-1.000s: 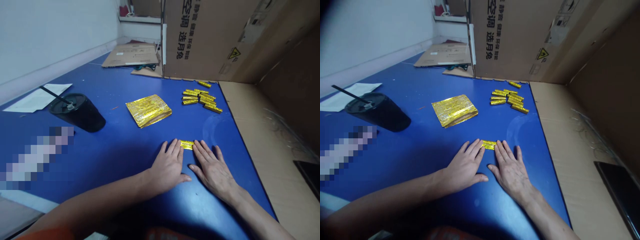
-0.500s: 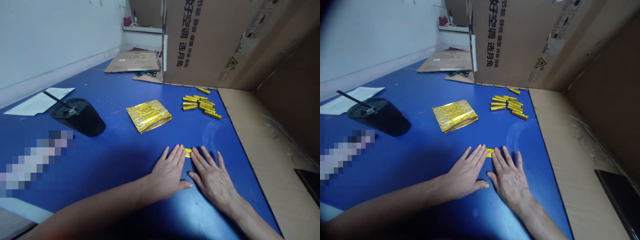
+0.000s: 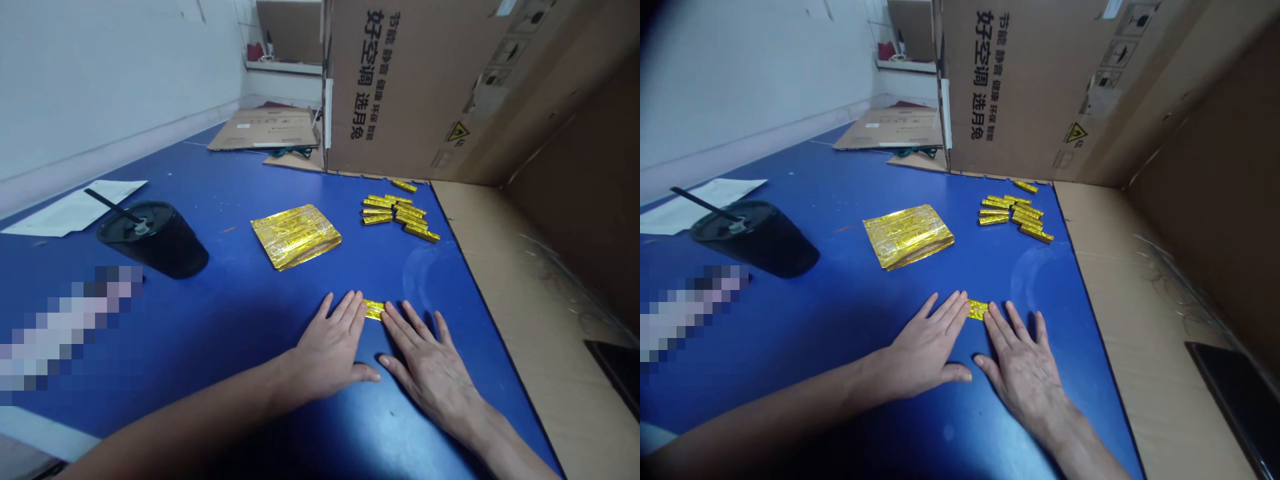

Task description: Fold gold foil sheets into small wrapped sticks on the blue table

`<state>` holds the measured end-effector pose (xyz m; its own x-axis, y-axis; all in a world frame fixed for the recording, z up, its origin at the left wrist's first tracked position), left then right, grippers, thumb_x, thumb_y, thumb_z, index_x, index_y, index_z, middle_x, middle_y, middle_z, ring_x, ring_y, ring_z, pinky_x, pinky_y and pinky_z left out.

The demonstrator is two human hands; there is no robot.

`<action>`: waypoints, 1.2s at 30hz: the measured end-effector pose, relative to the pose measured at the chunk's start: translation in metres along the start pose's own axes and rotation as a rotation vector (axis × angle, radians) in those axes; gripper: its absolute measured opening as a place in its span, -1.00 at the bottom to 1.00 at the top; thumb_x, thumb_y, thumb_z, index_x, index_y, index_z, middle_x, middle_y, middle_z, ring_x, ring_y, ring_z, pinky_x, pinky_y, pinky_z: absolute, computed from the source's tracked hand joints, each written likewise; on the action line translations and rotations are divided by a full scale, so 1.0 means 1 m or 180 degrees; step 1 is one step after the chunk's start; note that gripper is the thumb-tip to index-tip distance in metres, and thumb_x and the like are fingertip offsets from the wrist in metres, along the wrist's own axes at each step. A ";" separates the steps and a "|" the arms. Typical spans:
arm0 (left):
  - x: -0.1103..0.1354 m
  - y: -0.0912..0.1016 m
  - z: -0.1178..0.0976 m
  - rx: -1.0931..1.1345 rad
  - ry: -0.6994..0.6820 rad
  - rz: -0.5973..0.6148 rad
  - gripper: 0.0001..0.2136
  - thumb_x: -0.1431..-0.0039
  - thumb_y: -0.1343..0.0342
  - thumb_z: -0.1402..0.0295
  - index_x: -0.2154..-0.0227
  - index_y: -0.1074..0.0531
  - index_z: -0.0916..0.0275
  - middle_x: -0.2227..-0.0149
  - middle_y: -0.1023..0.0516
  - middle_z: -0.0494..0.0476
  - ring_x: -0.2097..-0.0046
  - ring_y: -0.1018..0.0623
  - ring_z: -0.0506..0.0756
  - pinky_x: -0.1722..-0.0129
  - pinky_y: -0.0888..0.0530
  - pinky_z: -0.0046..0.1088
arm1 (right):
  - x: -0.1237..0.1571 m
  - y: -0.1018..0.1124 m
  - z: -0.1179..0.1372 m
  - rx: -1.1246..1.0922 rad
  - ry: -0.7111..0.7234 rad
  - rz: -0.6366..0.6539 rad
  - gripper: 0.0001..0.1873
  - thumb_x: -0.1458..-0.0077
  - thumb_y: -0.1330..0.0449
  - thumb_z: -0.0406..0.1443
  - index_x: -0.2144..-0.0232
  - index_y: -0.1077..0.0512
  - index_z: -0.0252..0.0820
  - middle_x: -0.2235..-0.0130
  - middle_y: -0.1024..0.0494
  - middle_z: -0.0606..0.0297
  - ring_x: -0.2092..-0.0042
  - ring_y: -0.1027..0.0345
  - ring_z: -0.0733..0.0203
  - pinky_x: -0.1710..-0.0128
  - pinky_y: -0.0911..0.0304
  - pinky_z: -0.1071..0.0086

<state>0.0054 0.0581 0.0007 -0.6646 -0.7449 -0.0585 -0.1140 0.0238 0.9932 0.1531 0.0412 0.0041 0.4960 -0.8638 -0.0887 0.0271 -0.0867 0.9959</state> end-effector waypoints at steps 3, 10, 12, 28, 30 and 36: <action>-0.004 0.004 0.006 -0.0013 -0.0015 -0.0085 -0.27 -0.06 0.19 -0.11 -0.11 -0.05 0.42 -0.18 -0.06 0.35 -0.21 -0.05 0.21 -0.11 0.00 -0.08 | -0.001 0.001 -0.005 -0.0077 -0.0028 -0.0062 -0.45 -0.14 0.11 -0.07 -0.11 -0.14 -0.18 -0.15 -0.17 0.21 -0.19 0.08 -0.07 -0.03 0.10 -0.23; -0.020 0.013 0.021 0.0062 -0.0277 -0.0296 -0.76 -0.20 0.09 0.38 0.10 -0.33 0.24 0.01 -0.39 0.10 -0.01 -0.34 0.09 -0.01 -0.12 -0.25 | -0.011 0.004 -0.016 -0.0462 0.0066 -0.0420 -0.68 -0.13 0.00 -0.25 0.09 -0.39 -0.15 -0.01 -0.40 0.17 -0.05 -0.20 0.05 0.00 -0.12 0.04; -0.022 0.014 0.022 0.0067 -0.0285 -0.0344 -0.79 -0.18 0.08 0.42 0.15 -0.37 0.23 0.08 -0.42 0.09 0.04 -0.35 0.09 0.04 -0.16 -0.29 | -0.015 0.008 -0.016 -0.0600 0.0094 -0.0449 -0.72 -0.11 -0.02 -0.28 0.15 -0.43 -0.14 0.05 -0.44 0.17 0.04 -0.27 0.08 0.07 -0.20 0.12; -0.030 0.013 0.031 0.0838 0.0096 -0.0535 -0.81 -0.20 0.09 0.41 0.34 -0.44 0.25 0.30 -0.43 0.05 0.21 -0.34 0.04 0.18 -0.29 -0.42 | -0.034 0.007 -0.017 -0.0913 -0.0057 -0.0611 -0.75 -0.17 0.08 -0.31 0.39 -0.38 -0.20 0.34 -0.45 0.19 0.30 -0.28 0.18 0.26 -0.23 0.30; -0.031 0.013 0.033 0.0971 0.0170 -0.0532 -0.81 -0.20 0.09 0.39 0.35 -0.44 0.25 0.32 -0.43 0.05 0.22 -0.34 0.04 0.18 -0.29 -0.42 | -0.036 0.007 -0.020 -0.1001 -0.0171 -0.0652 -0.77 -0.16 0.06 -0.30 0.40 -0.37 -0.18 0.38 -0.44 0.22 0.33 -0.29 0.19 0.29 -0.24 0.31; -0.031 0.013 0.034 0.1048 0.0342 -0.0539 -0.85 -0.17 0.04 0.38 0.24 -0.40 0.21 0.26 -0.40 0.05 0.18 -0.33 0.06 0.17 -0.28 -0.39 | -0.036 0.004 -0.023 -0.1063 -0.0346 -0.0551 -0.78 -0.13 0.03 -0.28 0.25 -0.40 -0.13 0.34 -0.44 0.23 0.27 -0.32 0.15 0.29 -0.28 0.31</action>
Point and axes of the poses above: each hand's wrist, its own x-axis away from the middle knuckle, its own y-axis out of the back of the hand, z = x × y, the point moved 4 cm from there along -x, towards the middle knuckle
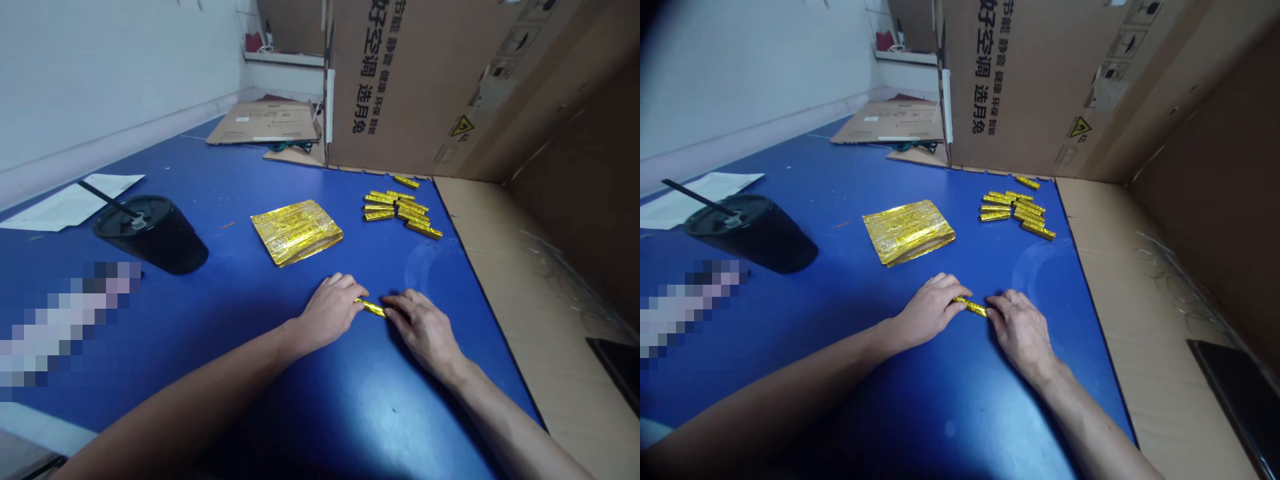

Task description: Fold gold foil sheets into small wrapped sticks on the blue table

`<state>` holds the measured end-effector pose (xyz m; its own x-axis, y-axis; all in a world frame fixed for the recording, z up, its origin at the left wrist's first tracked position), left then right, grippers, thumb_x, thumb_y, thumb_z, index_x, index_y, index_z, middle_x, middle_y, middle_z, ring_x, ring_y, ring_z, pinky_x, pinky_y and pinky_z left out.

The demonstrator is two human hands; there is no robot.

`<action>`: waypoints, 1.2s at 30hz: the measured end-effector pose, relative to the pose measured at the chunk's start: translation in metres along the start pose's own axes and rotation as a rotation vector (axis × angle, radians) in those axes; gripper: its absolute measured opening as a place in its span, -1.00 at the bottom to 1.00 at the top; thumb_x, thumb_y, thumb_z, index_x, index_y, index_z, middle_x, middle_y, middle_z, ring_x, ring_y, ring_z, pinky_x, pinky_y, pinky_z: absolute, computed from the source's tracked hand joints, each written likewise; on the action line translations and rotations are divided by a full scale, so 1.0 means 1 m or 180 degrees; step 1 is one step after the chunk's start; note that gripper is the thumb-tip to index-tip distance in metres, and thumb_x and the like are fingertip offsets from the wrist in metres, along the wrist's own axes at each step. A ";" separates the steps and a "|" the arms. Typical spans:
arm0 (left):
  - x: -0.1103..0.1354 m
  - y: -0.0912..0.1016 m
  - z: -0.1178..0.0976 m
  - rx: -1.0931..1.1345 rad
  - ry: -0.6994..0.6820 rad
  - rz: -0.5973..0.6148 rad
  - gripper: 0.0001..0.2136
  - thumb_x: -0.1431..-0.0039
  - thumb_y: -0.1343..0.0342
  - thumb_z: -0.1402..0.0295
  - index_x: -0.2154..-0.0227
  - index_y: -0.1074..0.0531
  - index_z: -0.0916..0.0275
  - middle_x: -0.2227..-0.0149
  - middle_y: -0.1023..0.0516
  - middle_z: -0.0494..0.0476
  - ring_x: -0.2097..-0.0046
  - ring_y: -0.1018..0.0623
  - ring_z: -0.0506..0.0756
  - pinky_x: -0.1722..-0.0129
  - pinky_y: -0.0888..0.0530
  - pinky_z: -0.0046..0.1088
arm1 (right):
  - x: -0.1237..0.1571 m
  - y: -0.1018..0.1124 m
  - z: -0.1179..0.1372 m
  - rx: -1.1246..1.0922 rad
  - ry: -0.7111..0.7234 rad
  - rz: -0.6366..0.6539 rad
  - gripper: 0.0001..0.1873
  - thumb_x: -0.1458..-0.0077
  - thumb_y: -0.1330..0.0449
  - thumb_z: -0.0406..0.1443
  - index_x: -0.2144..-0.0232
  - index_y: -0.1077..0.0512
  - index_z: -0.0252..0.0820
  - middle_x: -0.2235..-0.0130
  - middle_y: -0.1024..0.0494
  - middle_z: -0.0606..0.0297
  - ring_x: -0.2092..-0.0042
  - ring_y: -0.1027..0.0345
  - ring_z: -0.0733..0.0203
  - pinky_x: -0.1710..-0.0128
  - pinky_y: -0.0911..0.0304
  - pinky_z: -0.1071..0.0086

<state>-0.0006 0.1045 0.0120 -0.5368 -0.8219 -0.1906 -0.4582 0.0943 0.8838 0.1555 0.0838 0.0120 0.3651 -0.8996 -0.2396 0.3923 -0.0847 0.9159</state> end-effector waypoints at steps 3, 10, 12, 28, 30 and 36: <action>0.002 0.001 -0.002 -0.0217 0.0010 0.0040 -0.83 -0.13 -0.01 0.35 0.21 -0.37 0.18 0.25 -0.37 0.05 0.17 -0.31 0.09 0.20 -0.26 -0.35 | 0.001 0.001 0.002 0.0008 -0.0027 0.0108 -0.79 -0.12 0.01 -0.29 0.30 -0.42 -0.13 0.37 -0.44 0.25 0.30 -0.31 0.17 0.31 -0.26 0.32; 0.004 0.003 -0.003 -0.0308 0.0126 0.0100 -0.90 -0.06 -0.09 0.36 0.36 -0.30 0.22 0.30 -0.34 0.04 0.22 -0.30 0.09 0.25 -0.23 -0.36 | 0.001 0.006 0.011 -0.0135 0.0106 0.0199 -0.89 -0.09 -0.03 -0.30 0.39 -0.35 -0.14 0.35 -0.41 0.25 0.30 -0.28 0.18 0.28 -0.22 0.31; 0.003 0.002 -0.002 -0.0259 0.0113 0.0080 -0.89 -0.05 -0.09 0.37 0.36 -0.29 0.23 0.32 -0.36 0.03 0.24 -0.31 0.09 0.26 -0.23 -0.37 | 0.002 0.005 0.011 -0.0158 0.0120 0.0164 -0.90 -0.09 -0.02 -0.31 0.40 -0.33 -0.15 0.36 -0.41 0.25 0.31 -0.27 0.18 0.29 -0.21 0.32; -0.012 0.001 0.010 0.2542 0.0962 -0.0067 -0.89 0.12 -0.14 0.39 0.48 -0.37 0.29 0.50 -0.38 -0.03 0.42 -0.36 -0.03 0.37 -0.30 -0.48 | 0.000 0.001 0.007 -0.1476 -0.0279 -0.0094 -0.78 -0.10 -0.04 -0.23 0.48 -0.39 -0.19 0.49 -0.37 0.30 0.44 -0.24 0.26 0.42 -0.14 0.40; -0.017 -0.001 0.005 0.3276 0.1084 0.0049 -0.86 0.14 -0.16 0.39 0.46 -0.38 0.32 0.51 -0.40 -0.03 0.44 -0.37 -0.05 0.37 -0.30 -0.50 | 0.000 0.003 0.004 -0.1937 -0.0413 -0.0286 -0.79 -0.07 -0.07 -0.22 0.51 -0.39 -0.20 0.52 -0.34 0.32 0.46 -0.20 0.29 0.45 -0.12 0.41; -0.039 -0.007 -0.007 0.4175 0.1104 -0.0060 -0.85 0.16 -0.19 0.37 0.53 -0.41 0.36 0.57 -0.39 -0.03 0.50 -0.33 -0.09 0.42 -0.26 -0.52 | 0.000 0.002 -0.004 -0.2732 -0.1010 -0.0374 -0.78 0.01 -0.13 -0.19 0.52 -0.40 -0.24 0.59 -0.33 0.38 0.54 -0.15 0.33 0.52 -0.08 0.44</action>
Point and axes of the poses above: each hand's wrist, its own x-axis away from the middle knuckle, its own y-axis out of the back of the hand, z = x × y, the point moved 4 cm from there along -x, towards the middle knuckle
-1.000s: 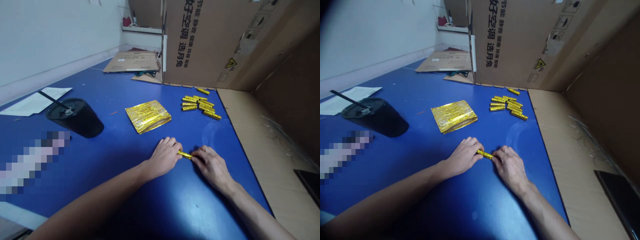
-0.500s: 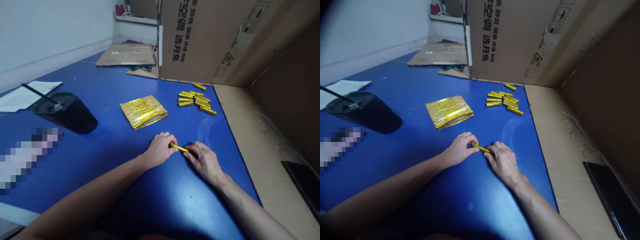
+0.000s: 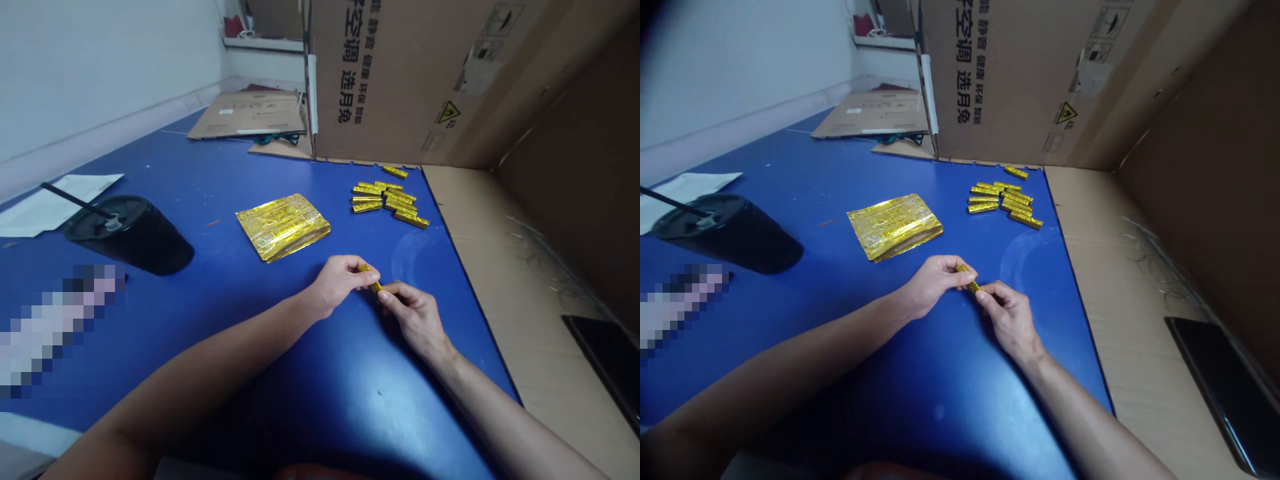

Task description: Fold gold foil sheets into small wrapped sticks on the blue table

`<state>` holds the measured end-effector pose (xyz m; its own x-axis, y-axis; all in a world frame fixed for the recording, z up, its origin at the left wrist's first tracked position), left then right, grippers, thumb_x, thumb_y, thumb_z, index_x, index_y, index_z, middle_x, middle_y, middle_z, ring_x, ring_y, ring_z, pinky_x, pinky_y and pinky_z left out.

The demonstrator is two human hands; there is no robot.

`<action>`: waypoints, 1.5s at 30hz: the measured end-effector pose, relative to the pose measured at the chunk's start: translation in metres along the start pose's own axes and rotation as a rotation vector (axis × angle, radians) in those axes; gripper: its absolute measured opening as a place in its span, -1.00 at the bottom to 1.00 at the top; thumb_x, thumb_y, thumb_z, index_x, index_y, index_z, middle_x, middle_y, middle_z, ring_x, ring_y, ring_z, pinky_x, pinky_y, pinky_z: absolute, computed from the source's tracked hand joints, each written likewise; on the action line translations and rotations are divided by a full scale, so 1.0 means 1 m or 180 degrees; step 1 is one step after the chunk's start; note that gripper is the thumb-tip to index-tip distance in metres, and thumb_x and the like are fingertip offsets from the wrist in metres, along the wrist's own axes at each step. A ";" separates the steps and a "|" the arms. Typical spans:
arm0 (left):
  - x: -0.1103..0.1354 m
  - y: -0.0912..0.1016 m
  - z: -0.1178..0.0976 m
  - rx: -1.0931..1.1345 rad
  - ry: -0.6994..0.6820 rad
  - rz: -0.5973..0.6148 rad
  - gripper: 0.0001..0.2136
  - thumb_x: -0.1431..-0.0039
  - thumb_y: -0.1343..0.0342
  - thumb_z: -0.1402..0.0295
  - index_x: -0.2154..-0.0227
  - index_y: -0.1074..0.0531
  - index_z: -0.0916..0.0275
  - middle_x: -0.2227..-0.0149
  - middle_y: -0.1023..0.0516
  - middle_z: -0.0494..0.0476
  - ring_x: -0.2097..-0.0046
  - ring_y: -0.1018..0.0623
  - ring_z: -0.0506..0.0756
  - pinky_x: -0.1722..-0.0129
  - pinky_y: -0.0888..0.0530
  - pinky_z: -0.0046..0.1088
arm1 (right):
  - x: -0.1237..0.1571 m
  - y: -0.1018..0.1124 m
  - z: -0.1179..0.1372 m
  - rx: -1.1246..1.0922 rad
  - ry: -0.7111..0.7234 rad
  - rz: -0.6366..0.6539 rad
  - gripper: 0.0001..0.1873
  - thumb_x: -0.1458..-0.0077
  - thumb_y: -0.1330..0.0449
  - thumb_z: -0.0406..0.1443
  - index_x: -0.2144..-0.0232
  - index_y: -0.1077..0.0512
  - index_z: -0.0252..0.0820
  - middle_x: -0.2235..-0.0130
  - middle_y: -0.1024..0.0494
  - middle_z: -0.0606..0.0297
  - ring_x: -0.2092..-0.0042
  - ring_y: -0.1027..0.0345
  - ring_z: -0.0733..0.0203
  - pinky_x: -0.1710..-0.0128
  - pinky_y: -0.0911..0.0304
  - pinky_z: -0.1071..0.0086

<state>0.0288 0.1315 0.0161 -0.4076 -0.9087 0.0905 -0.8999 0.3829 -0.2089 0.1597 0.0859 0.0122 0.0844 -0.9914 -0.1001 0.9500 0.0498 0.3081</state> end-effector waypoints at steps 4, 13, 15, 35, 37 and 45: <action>-0.008 0.002 0.004 0.0225 -0.0054 -0.0100 -0.87 0.16 -0.20 0.38 0.54 -0.41 0.36 0.58 -0.39 -0.02 0.50 -0.33 -0.09 0.43 -0.25 -0.52 | -0.003 -0.001 -0.002 -0.0156 -0.0448 0.0243 -0.72 -0.01 -0.10 -0.12 0.46 -0.39 -0.24 0.58 -0.40 0.35 0.58 -0.15 0.36 0.57 -0.07 0.46; -0.014 0.005 0.011 0.0545 0.0059 0.0041 -0.86 0.16 -0.21 0.38 0.52 -0.43 0.35 0.55 -0.42 0.02 0.48 -0.38 -0.06 0.41 -0.27 -0.50 | -0.005 -0.003 -0.002 0.0109 -0.0581 0.0669 -0.71 -0.05 -0.06 -0.14 0.51 -0.39 -0.25 0.58 -0.42 0.34 0.60 -0.12 0.38 0.60 -0.04 0.48; -0.012 0.003 0.011 0.0703 0.0113 0.0069 -0.85 0.13 -0.19 0.33 0.52 -0.44 0.34 0.55 -0.42 0.03 0.48 -0.38 -0.06 0.42 -0.27 -0.50 | -0.004 -0.003 -0.003 0.0090 -0.0516 0.0601 -0.70 -0.05 -0.06 -0.14 0.53 -0.39 -0.25 0.59 -0.40 0.35 0.61 -0.10 0.39 0.61 -0.02 0.48; -0.002 0.001 0.008 -0.1036 0.0347 0.0921 -0.95 0.03 -0.08 0.45 0.51 -0.35 0.35 0.52 -0.49 0.08 0.51 -0.44 -0.07 0.52 -0.34 -0.59 | -0.016 0.027 -0.017 -0.0862 -0.0642 -0.0329 -0.82 0.14 -0.25 -0.22 0.56 -0.40 -0.22 0.71 -0.33 0.43 0.67 -0.09 0.40 0.68 -0.01 0.49; 0.001 -0.005 0.010 -0.1072 0.0440 0.1152 -0.93 -0.03 -0.03 0.43 0.46 -0.35 0.35 0.47 -0.51 0.12 0.50 -0.46 -0.07 0.53 -0.33 -0.60 | -0.016 0.024 -0.016 -0.0741 -0.0701 -0.0041 -0.80 0.13 -0.24 -0.20 0.57 -0.40 -0.24 0.72 -0.32 0.43 0.68 -0.07 0.41 0.69 0.00 0.49; 0.004 -0.013 0.012 -0.1023 0.0003 0.0803 -0.86 -0.11 0.08 0.37 0.45 -0.30 0.33 0.60 -0.41 0.02 0.62 -0.33 -0.12 0.62 -0.24 -0.63 | -0.012 0.016 -0.006 -0.0585 -0.0417 0.0284 -0.69 0.09 -0.18 -0.07 0.52 -0.27 -0.19 0.63 -0.29 0.46 0.63 -0.08 0.41 0.64 0.00 0.48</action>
Point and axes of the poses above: each hand's wrist, its own x-axis away from the middle knuckle, its own y-axis out of the back of the hand, z = x × y, the point moved 4 cm from there along -x, towards the middle knuckle
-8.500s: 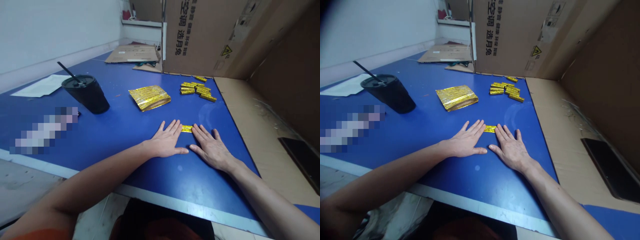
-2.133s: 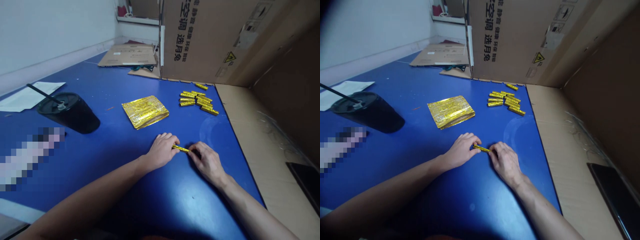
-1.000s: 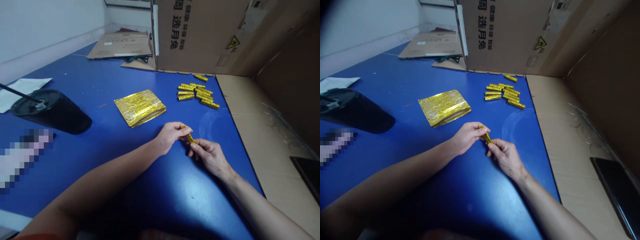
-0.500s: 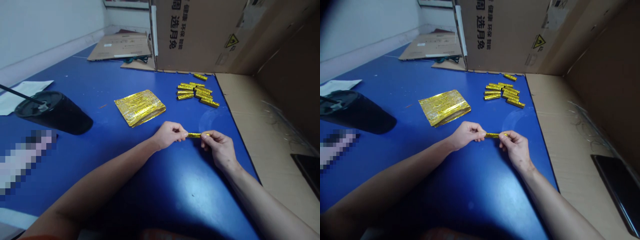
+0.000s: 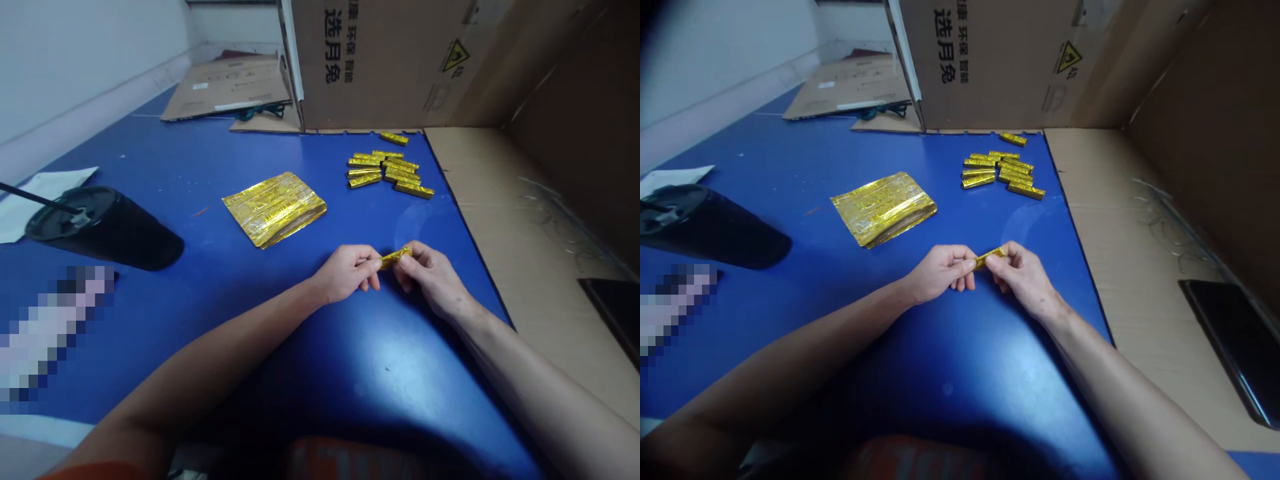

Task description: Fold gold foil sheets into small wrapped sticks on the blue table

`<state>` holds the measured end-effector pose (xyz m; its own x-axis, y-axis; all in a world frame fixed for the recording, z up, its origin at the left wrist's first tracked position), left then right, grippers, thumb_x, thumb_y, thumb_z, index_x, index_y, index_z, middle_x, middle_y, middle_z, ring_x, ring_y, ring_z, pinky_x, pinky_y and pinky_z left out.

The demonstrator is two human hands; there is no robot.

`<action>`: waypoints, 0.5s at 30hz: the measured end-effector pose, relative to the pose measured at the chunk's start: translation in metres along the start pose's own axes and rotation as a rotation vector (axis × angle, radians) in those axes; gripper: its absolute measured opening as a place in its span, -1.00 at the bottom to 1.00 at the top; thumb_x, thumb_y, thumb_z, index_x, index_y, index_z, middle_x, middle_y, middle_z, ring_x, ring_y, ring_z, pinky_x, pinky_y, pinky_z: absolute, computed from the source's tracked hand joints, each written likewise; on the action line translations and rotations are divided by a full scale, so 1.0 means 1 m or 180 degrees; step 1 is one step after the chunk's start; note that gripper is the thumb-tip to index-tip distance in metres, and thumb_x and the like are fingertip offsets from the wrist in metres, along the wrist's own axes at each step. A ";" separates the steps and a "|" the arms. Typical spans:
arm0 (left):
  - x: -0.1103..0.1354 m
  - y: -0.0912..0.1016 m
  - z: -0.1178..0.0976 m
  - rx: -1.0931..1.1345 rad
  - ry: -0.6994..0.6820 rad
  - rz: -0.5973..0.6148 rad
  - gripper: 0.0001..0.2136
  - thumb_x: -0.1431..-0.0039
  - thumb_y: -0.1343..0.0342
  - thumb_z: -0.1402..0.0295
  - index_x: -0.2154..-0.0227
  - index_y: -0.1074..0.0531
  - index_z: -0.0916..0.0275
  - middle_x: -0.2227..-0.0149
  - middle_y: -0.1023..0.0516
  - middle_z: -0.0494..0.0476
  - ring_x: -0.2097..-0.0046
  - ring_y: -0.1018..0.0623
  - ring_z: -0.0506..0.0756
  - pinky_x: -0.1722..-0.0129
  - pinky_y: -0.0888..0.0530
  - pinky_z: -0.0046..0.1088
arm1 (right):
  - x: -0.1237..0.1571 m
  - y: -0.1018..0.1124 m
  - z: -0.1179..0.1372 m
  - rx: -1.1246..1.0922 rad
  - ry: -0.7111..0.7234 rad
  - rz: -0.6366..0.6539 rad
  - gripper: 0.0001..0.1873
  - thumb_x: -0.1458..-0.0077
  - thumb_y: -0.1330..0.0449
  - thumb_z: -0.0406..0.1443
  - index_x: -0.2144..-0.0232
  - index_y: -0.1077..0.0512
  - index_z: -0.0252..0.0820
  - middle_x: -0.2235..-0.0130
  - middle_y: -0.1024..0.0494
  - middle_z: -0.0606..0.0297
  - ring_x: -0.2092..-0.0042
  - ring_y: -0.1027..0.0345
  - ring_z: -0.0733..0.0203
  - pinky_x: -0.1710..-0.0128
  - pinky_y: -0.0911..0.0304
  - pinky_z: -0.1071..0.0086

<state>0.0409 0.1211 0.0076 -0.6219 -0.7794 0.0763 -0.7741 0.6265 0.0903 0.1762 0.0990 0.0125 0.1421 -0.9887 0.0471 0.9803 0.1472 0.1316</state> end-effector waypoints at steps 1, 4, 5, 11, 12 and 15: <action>0.001 -0.002 0.000 0.0018 -0.0041 0.0000 -0.85 -0.11 0.07 0.34 0.46 -0.30 0.32 0.61 -0.39 0.00 0.62 -0.31 -0.12 0.62 -0.24 -0.63 | 0.001 -0.002 0.001 0.0189 0.0030 0.0072 -0.67 0.10 -0.20 -0.06 0.56 -0.25 -0.19 0.64 -0.25 0.48 0.62 -0.04 0.42 0.64 0.04 0.48; 0.005 -0.009 0.000 -0.0073 -0.0144 0.0124 -0.84 -0.11 0.07 0.32 0.47 -0.28 0.30 0.62 -0.36 -0.03 0.61 -0.30 -0.11 0.60 -0.24 -0.61 | 0.005 -0.007 0.004 0.0601 0.0026 0.0162 -0.58 0.14 -0.21 -0.05 0.70 -0.17 -0.20 0.67 -0.07 0.51 0.61 0.12 0.44 0.65 0.18 0.47; 0.006 -0.011 0.000 -0.0157 -0.0179 0.0166 -0.84 -0.11 0.08 0.33 0.48 -0.28 0.29 0.62 -0.35 -0.04 0.60 -0.30 -0.10 0.59 -0.25 -0.61 | 0.006 -0.009 0.003 0.0626 -0.0002 0.0166 -0.55 0.13 -0.19 -0.03 0.72 -0.15 -0.19 0.67 -0.02 0.51 0.61 0.16 0.44 0.66 0.22 0.46; 0.007 -0.011 0.002 -0.0404 -0.0149 0.0292 -0.81 -0.11 0.11 0.35 0.57 -0.22 0.27 0.65 -0.30 -0.06 0.60 -0.27 -0.10 0.58 -0.23 -0.59 | 0.011 -0.012 0.001 0.0491 -0.0013 0.0236 -0.52 0.00 -0.04 0.01 0.73 -0.20 -0.20 0.67 0.02 0.48 0.62 0.20 0.42 0.65 0.26 0.43; 0.006 -0.010 0.001 -0.0392 -0.0148 0.0301 -0.80 -0.11 0.11 0.34 0.59 -0.21 0.27 0.65 -0.29 -0.06 0.60 -0.26 -0.10 0.58 -0.22 -0.59 | 0.011 -0.012 0.000 0.0469 -0.0008 0.0221 -0.51 -0.02 -0.02 0.01 0.74 -0.19 -0.20 0.68 0.01 0.48 0.62 0.19 0.42 0.65 0.25 0.43; 0.006 -0.008 -0.001 -0.0309 -0.0140 0.0312 -0.82 -0.10 0.09 0.32 0.55 -0.26 0.28 0.66 -0.27 -0.08 0.61 -0.24 -0.10 0.58 -0.20 -0.59 | 0.011 -0.009 0.000 0.0476 -0.0032 0.0111 -0.46 -0.03 0.03 0.05 0.76 -0.16 -0.19 0.71 -0.05 0.46 0.65 0.16 0.42 0.66 0.22 0.43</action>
<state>0.0435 0.1120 0.0085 -0.7001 -0.7126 0.0461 -0.6958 0.6952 0.1805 0.1690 0.0871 0.0117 0.1736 -0.9827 0.0642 0.9433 0.1846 0.2757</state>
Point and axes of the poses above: each hand's wrist, its own x-axis away from the middle knuckle, its own y-axis out of the back of the hand, z = x × y, the point moved 4 cm from there along -x, towards the middle knuckle
